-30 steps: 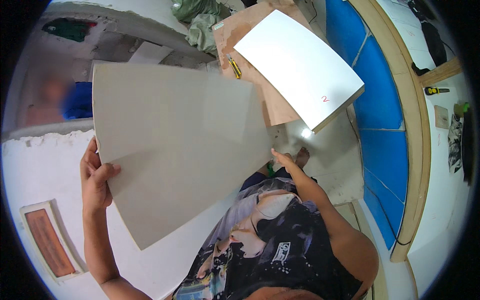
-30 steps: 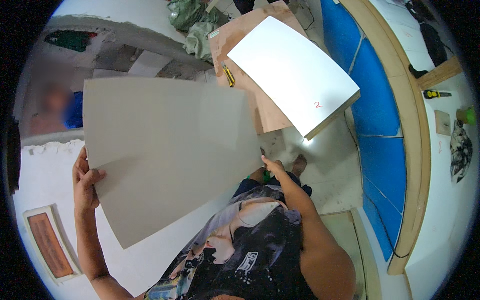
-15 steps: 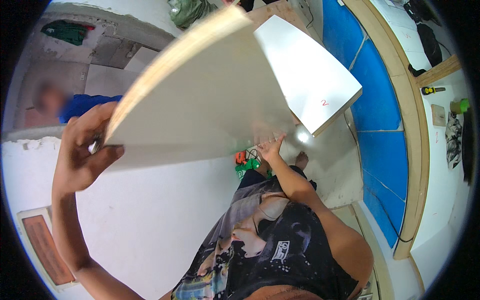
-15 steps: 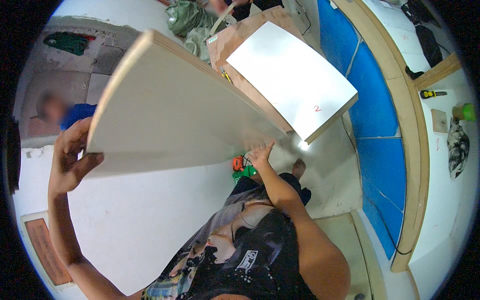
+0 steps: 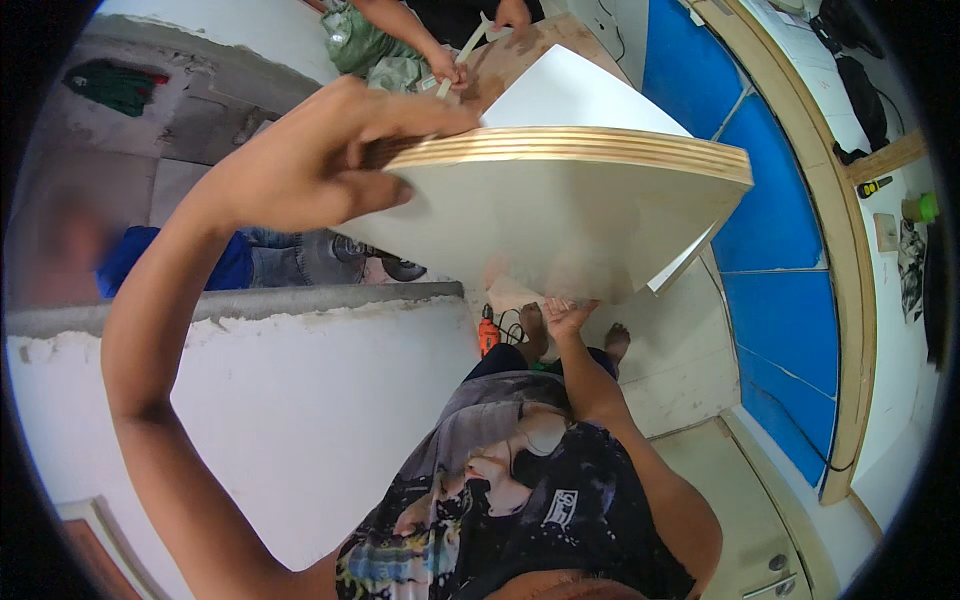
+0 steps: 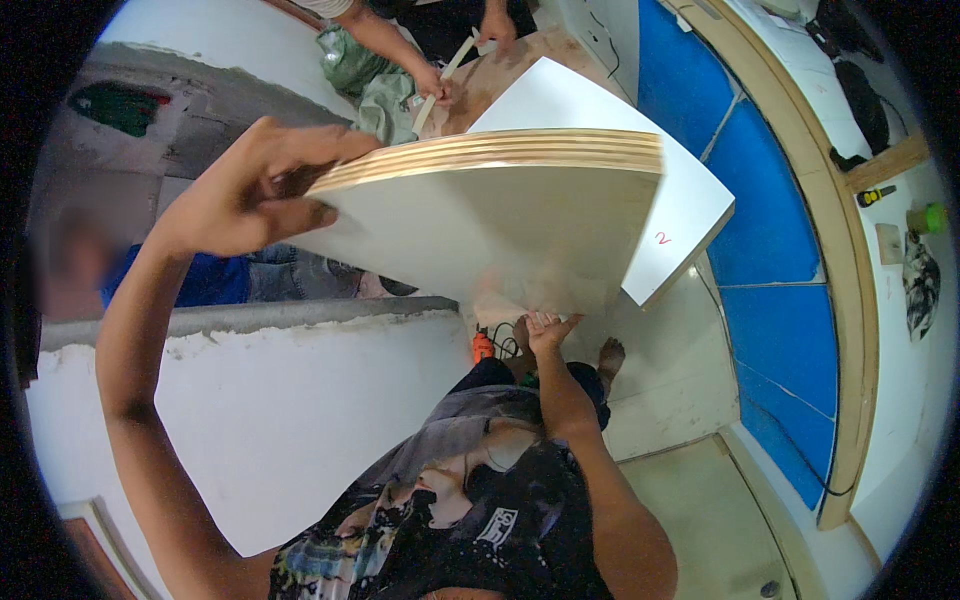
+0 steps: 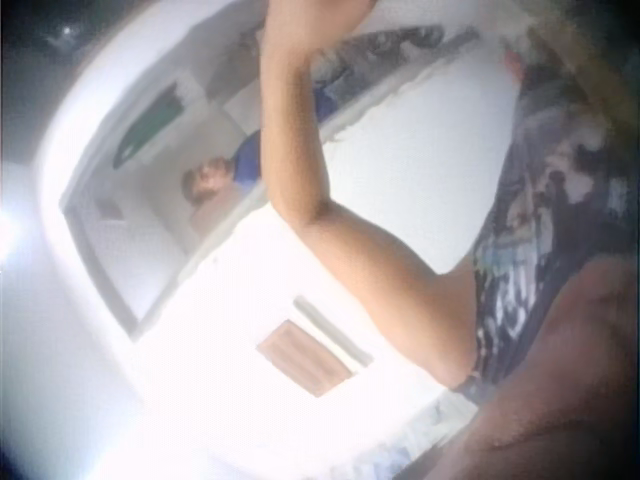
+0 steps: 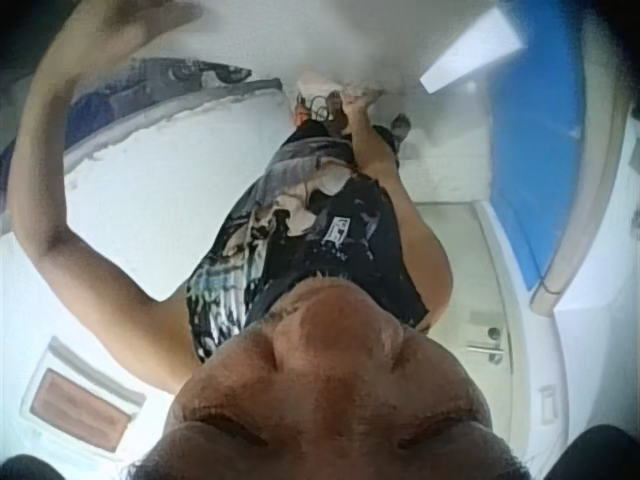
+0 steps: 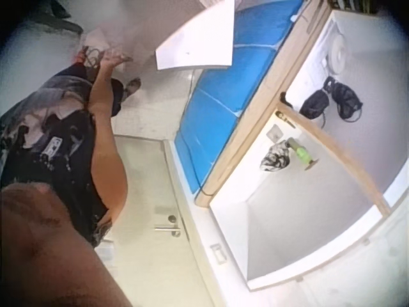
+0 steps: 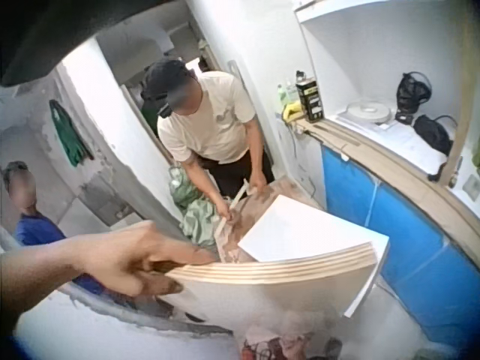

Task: The person applies a thin wooden strip to the edge of a white board, pressing it firmly to adhere. They then pick up a larger board and use a utility knife to cut a strip along its edge. The person works in a workshop environment with tools and materials visible.

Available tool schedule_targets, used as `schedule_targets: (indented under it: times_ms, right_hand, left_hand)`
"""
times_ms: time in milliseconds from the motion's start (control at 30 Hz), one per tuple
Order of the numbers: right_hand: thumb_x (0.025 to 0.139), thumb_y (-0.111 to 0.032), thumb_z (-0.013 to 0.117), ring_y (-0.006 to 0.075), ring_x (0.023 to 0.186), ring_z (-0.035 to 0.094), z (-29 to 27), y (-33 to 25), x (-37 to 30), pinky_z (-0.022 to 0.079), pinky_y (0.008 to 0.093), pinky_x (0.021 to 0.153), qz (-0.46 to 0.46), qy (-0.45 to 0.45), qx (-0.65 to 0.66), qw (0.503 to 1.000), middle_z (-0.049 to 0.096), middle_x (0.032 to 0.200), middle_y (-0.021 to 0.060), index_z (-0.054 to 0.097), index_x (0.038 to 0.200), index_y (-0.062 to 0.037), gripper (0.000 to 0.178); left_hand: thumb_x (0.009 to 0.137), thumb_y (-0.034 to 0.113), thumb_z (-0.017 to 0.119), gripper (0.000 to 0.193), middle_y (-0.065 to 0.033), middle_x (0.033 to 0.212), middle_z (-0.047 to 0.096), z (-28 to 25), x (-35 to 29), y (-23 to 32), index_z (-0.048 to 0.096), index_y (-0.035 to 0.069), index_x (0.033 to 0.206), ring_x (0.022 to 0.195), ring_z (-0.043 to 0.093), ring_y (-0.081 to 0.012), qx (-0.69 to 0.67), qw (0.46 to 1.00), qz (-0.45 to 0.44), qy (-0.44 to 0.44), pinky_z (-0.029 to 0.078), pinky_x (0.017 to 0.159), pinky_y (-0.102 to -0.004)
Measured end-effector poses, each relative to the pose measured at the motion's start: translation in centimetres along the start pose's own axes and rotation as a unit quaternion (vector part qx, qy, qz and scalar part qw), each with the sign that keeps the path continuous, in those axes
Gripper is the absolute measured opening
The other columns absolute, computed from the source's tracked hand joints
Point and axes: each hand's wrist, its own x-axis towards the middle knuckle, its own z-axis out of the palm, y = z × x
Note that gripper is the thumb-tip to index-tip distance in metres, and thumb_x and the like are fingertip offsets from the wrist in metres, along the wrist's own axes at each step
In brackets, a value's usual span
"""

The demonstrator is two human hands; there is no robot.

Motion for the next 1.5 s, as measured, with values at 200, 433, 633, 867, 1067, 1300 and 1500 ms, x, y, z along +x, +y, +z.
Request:
schedule_targets:
  times_ms: [200,433,633,867,1067,1300,1500]
  right_hand:
    - [0.069,-0.099,0.035,0.0356,0.137,0.038,-3.4,1.2,2.4,0.03,0.0468,0.111,-0.037,0.014,-0.026,0.999,0.027,0.158,0.0145,0.026,0.154,-0.0052,0.127]
    - [0.073,-0.092,0.041,0.0302,0.117,0.048,-3.5,0.7,-0.4,0.038,0.0477,0.1,0.003,0.079,-0.031,0.996,0.046,0.134,0.0137,0.037,0.145,-0.0036,0.114]
    - [0.092,-0.015,0.069,0.0092,0.061,0.051,8.7,0.4,-16.6,0.042,0.0241,0.058,-0.46,-0.034,-0.573,0.677,0.052,0.065,-0.0035,0.061,0.085,-0.0062,0.014]
    - [0.063,-0.034,0.093,0.0362,0.122,0.055,37.3,-9.5,-42.0,0.043,0.0414,0.101,-0.771,0.012,-0.635,-0.047,0.058,0.132,0.0186,0.049,0.134,0.0012,0.091]
    - [0.069,-0.025,0.088,0.0301,0.111,0.062,41.2,-14.6,-39.4,0.043,0.0389,0.102,-0.486,-0.071,-0.853,0.176,0.066,0.119,0.019,0.053,0.128,0.0066,0.075]
    - [0.068,-0.02,0.088,0.0171,0.085,0.058,41.6,-10.6,-40.8,0.048,0.0316,0.082,-0.399,0.074,-0.89,0.205,0.066,0.091,0.0111,0.063,0.099,0.0039,0.046]
    - [0.072,-0.015,0.086,0.0171,0.084,0.057,38.1,-9.8,-43.2,0.048,0.0311,0.08,-0.475,0.008,-0.858,0.194,0.064,0.087,0.0099,0.062,0.101,0.0034,0.042]
  left_hand:
    - [0.074,-0.006,0.064,0.06,-0.0075,0.102,0.07,0.2,4.2,-5.7,0.06,0.002,0.133,0.081,0.06,-0.012,-0.008,0.99,0.139,-0.031,0.048,0.065,-0.0259]
    - [0.077,0.006,0.058,0.016,-0.0155,0.07,0.063,-0.9,10.4,-8.0,0.065,-0.005,0.086,0.063,0.058,-0.0213,-0.062,0.953,0.277,-0.103,0.045,0.061,-0.0388]
    - [0.083,0.018,0.066,0.025,-0.0142,0.082,0.072,-0.3,13.7,-8.4,0.072,0.001,0.101,0.071,0.065,-0.0215,-0.042,0.961,0.262,-0.082,0.051,0.067,-0.0369]
    - [0.067,0.004,0.068,0.055,-0.0166,0.106,0.072,2.2,22.2,-7.6,0.066,-0.001,0.121,0.095,0.068,-0.0308,0.108,0.954,0.272,-0.067,0.052,0.079,-0.0448]
    - [0.067,0.005,0.07,0.052,-0.0171,0.11,0.071,4.1,24.7,-6.6,0.068,0.005,0.119,0.1,0.067,-0.0329,0.194,0.943,0.271,-0.026,0.052,0.08,-0.0468]
    - [0.075,0.015,0.071,0.046,-0.0183,0.1,0.07,1.9,8.6,-13.5,0.062,0.004,0.118,0.094,0.068,-0.0391,0.019,0.902,0.268,0.338,0.053,0.079,-0.0502]
    - [0.095,0.02,0.061,0.018,-0.0001,0.079,0.059,32.3,-1.6,-34.3,0.063,0.003,0.098,0.068,0.055,-0.0104,-0.516,0.674,-0.278,0.45,0.043,0.057,-0.0283]
